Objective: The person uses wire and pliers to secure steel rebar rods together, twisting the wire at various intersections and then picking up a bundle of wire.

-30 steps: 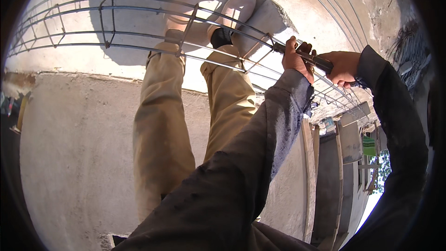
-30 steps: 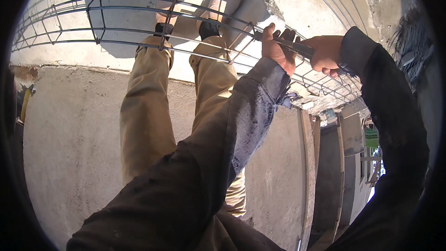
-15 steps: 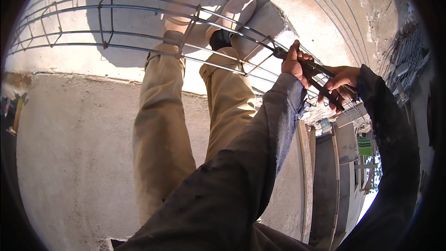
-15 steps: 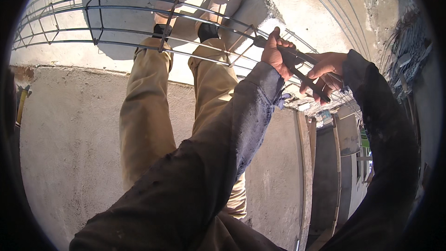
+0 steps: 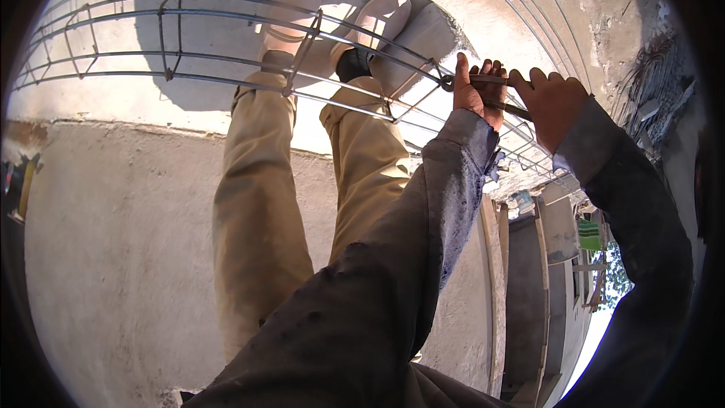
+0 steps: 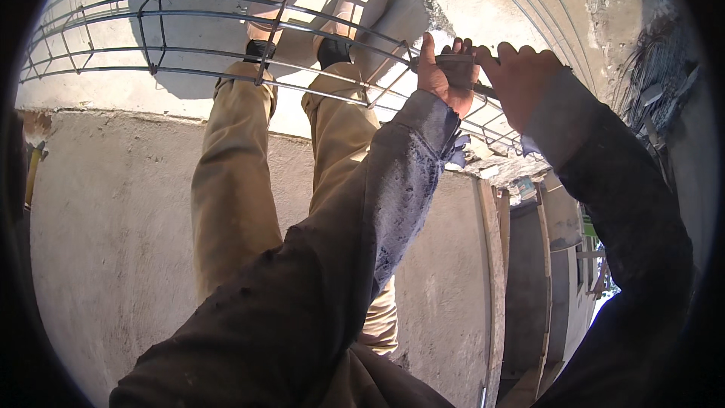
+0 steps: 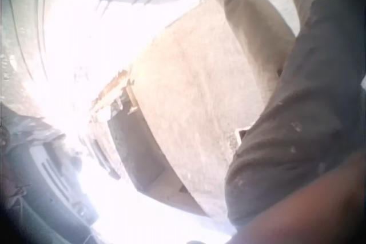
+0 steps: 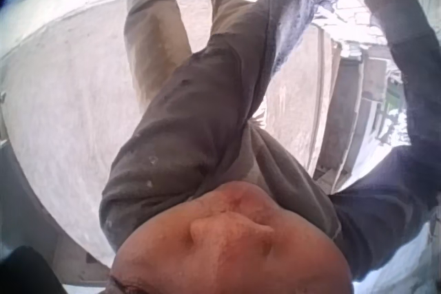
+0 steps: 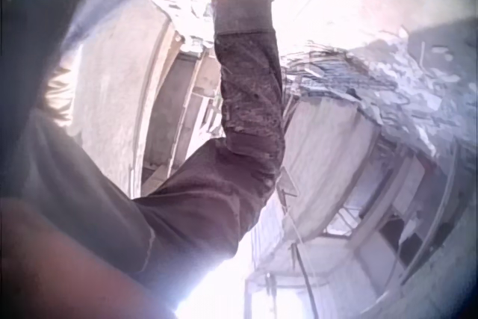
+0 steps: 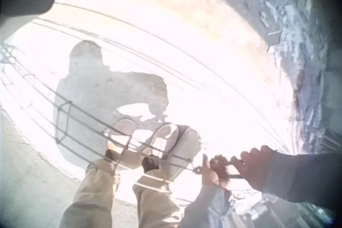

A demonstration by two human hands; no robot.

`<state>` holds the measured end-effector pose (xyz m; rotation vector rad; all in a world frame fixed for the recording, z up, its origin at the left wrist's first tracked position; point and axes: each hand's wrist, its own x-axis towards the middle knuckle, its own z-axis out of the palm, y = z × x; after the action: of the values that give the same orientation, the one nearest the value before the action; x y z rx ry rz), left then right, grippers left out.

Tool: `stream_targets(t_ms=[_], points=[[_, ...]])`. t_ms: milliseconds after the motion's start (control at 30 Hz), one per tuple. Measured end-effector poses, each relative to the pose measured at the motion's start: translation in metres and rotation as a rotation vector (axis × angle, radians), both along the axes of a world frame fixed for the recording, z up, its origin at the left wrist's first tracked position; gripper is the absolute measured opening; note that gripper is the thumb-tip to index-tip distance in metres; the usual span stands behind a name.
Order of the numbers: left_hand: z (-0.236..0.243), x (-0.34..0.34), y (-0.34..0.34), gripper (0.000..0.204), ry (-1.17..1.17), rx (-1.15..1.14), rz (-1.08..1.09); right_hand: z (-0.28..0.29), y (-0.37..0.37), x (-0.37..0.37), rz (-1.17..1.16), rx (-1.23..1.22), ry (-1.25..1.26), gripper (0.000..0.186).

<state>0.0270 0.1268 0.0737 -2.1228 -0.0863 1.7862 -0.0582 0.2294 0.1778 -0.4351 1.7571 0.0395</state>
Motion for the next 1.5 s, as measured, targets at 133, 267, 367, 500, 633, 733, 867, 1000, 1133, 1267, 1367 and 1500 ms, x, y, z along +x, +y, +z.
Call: stream_targets(t_ms=[133,267,367,500,633,733,867,1000,1133,1267,1367,1500], points=[[-0.003,0.005,0.009,0.018,-0.106,-0.021,-0.175,-0.003,0.023,0.009,-0.304,-0.121,-0.185,0.057],[0.003,0.018,0.011,0.02,0.059,-0.026,-0.232,-0.018,0.057,0.018,-1.567,0.182,-1.141,0.049],[0.011,0.015,0.011,0.033,0.001,-0.01,-0.237,-0.022,0.056,0.021,-1.365,0.283,-1.141,0.04],[0.005,-0.001,0.002,0.051,0.035,-0.02,-0.209,-0.005,0.03,0.021,0.088,-0.181,0.306,0.053],[0.008,-0.014,0.007,0.017,0.034,0.034,-0.291,0.011,0.035,0.033,-0.344,-0.151,0.032,0.067],[0.028,-0.014,0.012,0.017,0.135,0.114,-0.499,0.024,0.036,0.04,-0.608,-0.079,-0.176,0.059],[0.069,-0.024,-0.003,0.023,0.555,0.201,-1.041,0.05,-0.012,0.118,-1.167,0.157,-0.205,0.053],[0.111,-0.021,-0.048,0.036,1.04,0.096,-1.435,0.074,-0.091,0.15,-1.844,0.087,-0.266,0.053],[0.152,-0.092,-0.113,0.038,1.273,0.269,-1.819,0.113,-0.149,0.142,-2.301,-0.349,-0.275,0.066],[0.196,-0.156,-0.167,0.031,0.988,0.342,-1.928,0.142,-0.155,0.134,-2.603,-1.088,-0.477,0.073],[0.214,-0.204,-0.198,0.015,0.729,0.277,-1.768,0.097,-0.177,0.195,-2.676,-1.133,-0.198,0.061],[0.241,-0.221,-0.203,0.023,0.798,0.237,-1.572,0.006,-0.167,0.199,-1.636,0.108,0.525,0.047]])
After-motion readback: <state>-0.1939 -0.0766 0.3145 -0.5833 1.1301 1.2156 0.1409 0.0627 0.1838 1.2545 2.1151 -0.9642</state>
